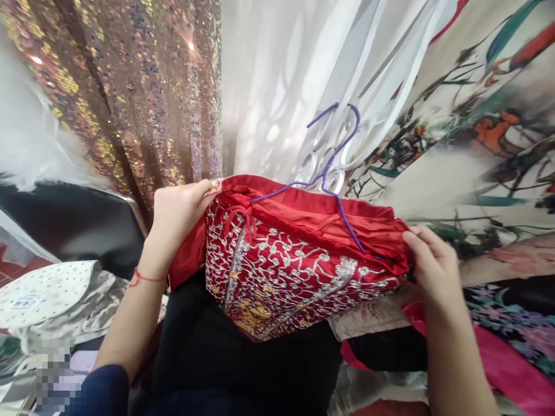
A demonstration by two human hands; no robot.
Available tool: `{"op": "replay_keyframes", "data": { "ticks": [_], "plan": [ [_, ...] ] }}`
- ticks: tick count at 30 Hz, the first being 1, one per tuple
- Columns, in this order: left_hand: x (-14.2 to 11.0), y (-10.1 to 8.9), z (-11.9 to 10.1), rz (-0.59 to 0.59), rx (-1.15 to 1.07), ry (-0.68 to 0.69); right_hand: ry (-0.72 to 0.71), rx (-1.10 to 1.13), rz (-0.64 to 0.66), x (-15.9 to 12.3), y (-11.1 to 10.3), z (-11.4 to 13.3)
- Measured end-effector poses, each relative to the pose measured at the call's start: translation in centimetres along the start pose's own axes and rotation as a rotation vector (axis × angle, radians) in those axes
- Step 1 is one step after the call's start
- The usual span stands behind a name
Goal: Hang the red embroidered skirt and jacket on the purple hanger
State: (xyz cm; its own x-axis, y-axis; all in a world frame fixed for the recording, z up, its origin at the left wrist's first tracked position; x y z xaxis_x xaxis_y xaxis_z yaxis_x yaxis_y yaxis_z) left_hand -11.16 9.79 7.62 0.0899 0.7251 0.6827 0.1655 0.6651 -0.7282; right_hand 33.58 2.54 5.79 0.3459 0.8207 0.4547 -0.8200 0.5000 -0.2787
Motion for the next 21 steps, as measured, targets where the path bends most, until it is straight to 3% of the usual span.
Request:
{"op": "replay_keyframes", "data": {
  "ticks": [3, 7, 9, 11, 13, 18, 21],
  "plan": [
    [-1.9, -1.0, -0.9, -0.035, 0.036, -0.005, -0.164, -0.155, -0.145, -1.7, -0.2, 1.2],
    [-4.1, -5.2, -3.1, -0.254, -0.041, 0.035, -0.525, -0.357, -0.646, -4.3, -2.1, 3.9],
    [-4.5, -5.8, -4.9, -0.249, -0.121, 0.11, -0.609, -0.444, -0.805, -5.5, -2.2, 4.4],
    [-4.4, -4.8, -6.9, -0.144, -0.18, 0.223, -0.65, -0.559, -0.839, -6.4, -1.4, 4.1],
    [-4.1, -3.3, -8.9, -0.081, -0.201, 0.309, -0.677, -0.71, -0.791, -7.2, 0.0, 3.3],
    [-1.9, -2.5, -14.5, -0.229, -0.325, 0.503, -0.731, -0.857, -0.677, -8.1, 2.5, 1.4],
    [0.2, -2.3, -18.0, -0.204, -0.368, 0.681, -0.729, -0.836, -0.66, -8.1, 2.1, 1.0]
  ]
}}
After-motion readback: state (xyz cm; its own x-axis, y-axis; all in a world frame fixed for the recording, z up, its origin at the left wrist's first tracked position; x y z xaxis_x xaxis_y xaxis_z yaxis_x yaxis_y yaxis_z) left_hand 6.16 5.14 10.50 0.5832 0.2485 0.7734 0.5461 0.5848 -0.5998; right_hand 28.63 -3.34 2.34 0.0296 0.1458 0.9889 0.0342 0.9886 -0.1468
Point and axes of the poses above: each hand's wrist, its own x-axis towards the middle knuckle, its own y-axis out of the palm, z = x × y, the point moved 4 cm from there along x, towards the middle knuckle, and after that the axes turned 2 degrees about x, right-handed, at the moved point
